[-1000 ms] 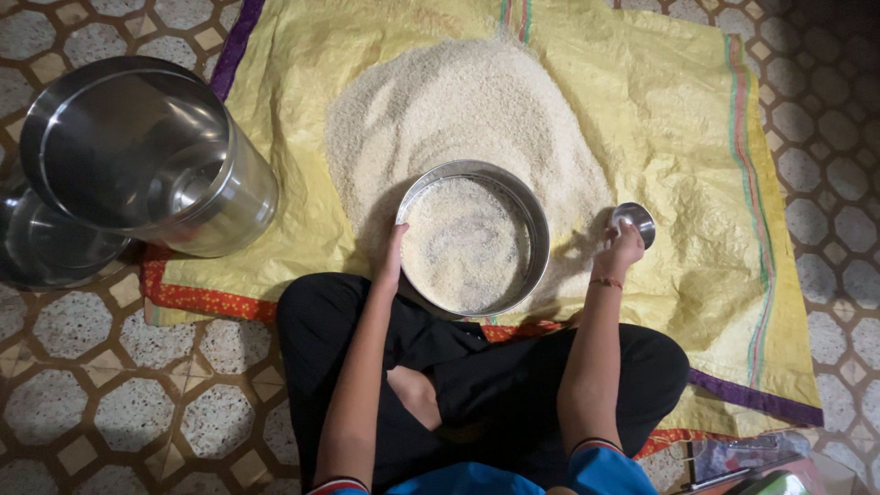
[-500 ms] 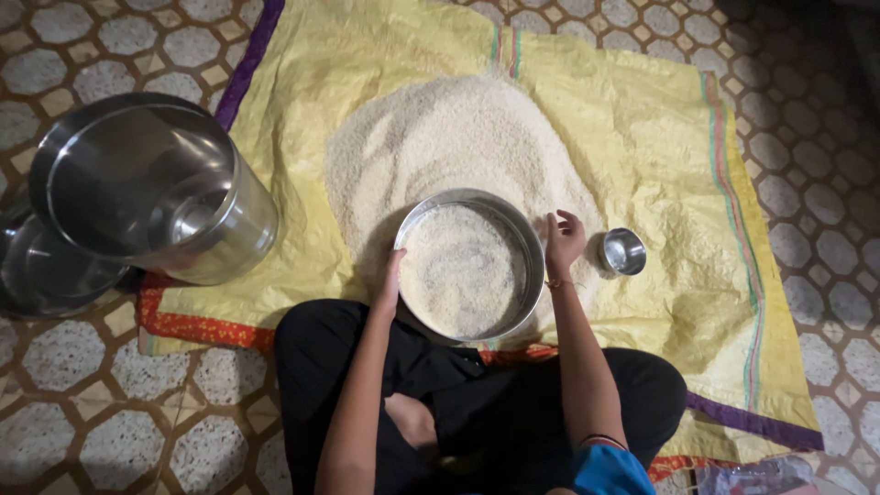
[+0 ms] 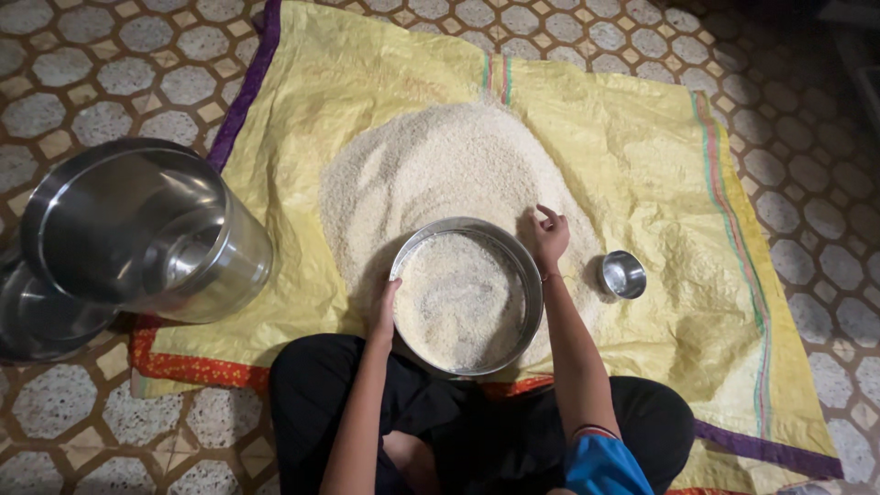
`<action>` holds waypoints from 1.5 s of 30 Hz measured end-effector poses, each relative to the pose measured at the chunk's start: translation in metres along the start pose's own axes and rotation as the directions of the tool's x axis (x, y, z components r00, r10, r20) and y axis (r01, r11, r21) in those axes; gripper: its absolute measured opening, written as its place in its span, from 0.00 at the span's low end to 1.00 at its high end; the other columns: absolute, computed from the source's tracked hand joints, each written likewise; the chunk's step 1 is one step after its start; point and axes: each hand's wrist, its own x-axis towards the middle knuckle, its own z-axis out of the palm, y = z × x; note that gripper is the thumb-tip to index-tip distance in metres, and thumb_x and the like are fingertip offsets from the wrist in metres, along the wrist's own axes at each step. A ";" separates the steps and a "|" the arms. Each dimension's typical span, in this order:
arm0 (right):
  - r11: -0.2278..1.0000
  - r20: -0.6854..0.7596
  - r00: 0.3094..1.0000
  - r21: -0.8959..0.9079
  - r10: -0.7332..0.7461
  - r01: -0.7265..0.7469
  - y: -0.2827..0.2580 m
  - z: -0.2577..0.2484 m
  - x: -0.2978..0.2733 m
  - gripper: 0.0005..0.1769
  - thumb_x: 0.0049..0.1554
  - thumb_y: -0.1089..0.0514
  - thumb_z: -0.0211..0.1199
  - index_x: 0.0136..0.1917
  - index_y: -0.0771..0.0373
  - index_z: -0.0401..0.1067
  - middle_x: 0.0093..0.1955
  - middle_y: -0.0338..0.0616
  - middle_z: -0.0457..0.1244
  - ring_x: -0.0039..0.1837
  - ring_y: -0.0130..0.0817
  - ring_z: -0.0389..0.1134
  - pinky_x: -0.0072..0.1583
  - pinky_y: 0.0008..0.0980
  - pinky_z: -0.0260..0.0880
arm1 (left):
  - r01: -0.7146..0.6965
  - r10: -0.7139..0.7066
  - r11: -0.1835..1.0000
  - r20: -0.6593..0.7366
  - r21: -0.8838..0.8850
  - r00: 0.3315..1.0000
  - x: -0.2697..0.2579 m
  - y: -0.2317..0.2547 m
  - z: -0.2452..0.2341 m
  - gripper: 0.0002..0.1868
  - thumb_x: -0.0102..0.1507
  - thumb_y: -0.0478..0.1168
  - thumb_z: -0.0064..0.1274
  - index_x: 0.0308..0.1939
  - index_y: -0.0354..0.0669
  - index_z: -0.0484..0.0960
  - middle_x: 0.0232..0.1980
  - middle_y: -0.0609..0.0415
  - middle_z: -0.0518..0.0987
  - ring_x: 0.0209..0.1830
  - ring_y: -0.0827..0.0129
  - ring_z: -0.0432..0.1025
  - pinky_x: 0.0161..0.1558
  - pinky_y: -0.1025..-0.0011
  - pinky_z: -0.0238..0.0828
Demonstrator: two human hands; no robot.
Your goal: The person sits on the floor and sifts a large pile of white grains spread on a yellow sack. They use a metal sieve to separate the grains, picking out small debris by hand and placing it into a small metal cup. The person also uses a small metal cup to scoop grains from the pile and pour them into the sieve for further sifting.
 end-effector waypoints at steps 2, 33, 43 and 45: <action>0.999 -0.013 0.999 -0.007 0.039 -0.039 -0.009 0.002 -0.002 0.13 0.52 0.50 0.74 0.51 0.52 0.83 0.36 0.38 0.58 0.37 0.29 0.61 0.42 0.33 0.65 | -0.017 0.017 1.000 0.000 -0.004 1.000 -0.003 0.002 0.000 0.36 0.62 0.55 0.51 0.69 0.37 0.72 0.70 0.50 0.74 0.69 0.63 0.66 0.68 0.68 0.58; 0.997 -0.055 0.998 -0.069 0.028 -0.032 0.000 0.014 -0.004 0.12 0.51 0.50 0.74 0.50 0.49 0.83 0.38 0.41 0.59 0.39 0.35 0.63 0.43 0.37 0.66 | 0.030 -0.030 0.997 -0.003 -0.069 1.000 0.004 0.002 0.000 0.32 0.64 0.54 0.50 0.66 0.36 0.75 0.64 0.50 0.78 0.63 0.63 0.70 0.64 0.68 0.63; 0.994 -0.051 0.999 -0.106 0.007 -0.012 -0.009 0.011 -0.009 0.08 0.54 0.50 0.73 0.49 0.47 0.83 0.41 0.40 0.61 0.42 0.35 0.65 0.46 0.37 0.68 | 0.004 -0.004 1.000 -0.013 0.002 1.000 -0.003 0.011 0.003 0.33 0.63 0.55 0.49 0.67 0.38 0.75 0.64 0.49 0.77 0.64 0.63 0.70 0.64 0.68 0.62; 0.992 -0.046 0.999 -0.123 0.016 -0.021 -0.008 0.011 -0.008 0.08 0.54 0.50 0.73 0.49 0.47 0.83 0.40 0.40 0.61 0.42 0.35 0.65 0.45 0.37 0.68 | -0.003 0.003 1.000 -0.006 -0.022 1.000 -0.001 0.010 0.003 0.33 0.63 0.55 0.49 0.66 0.37 0.75 0.64 0.48 0.77 0.64 0.62 0.70 0.64 0.67 0.62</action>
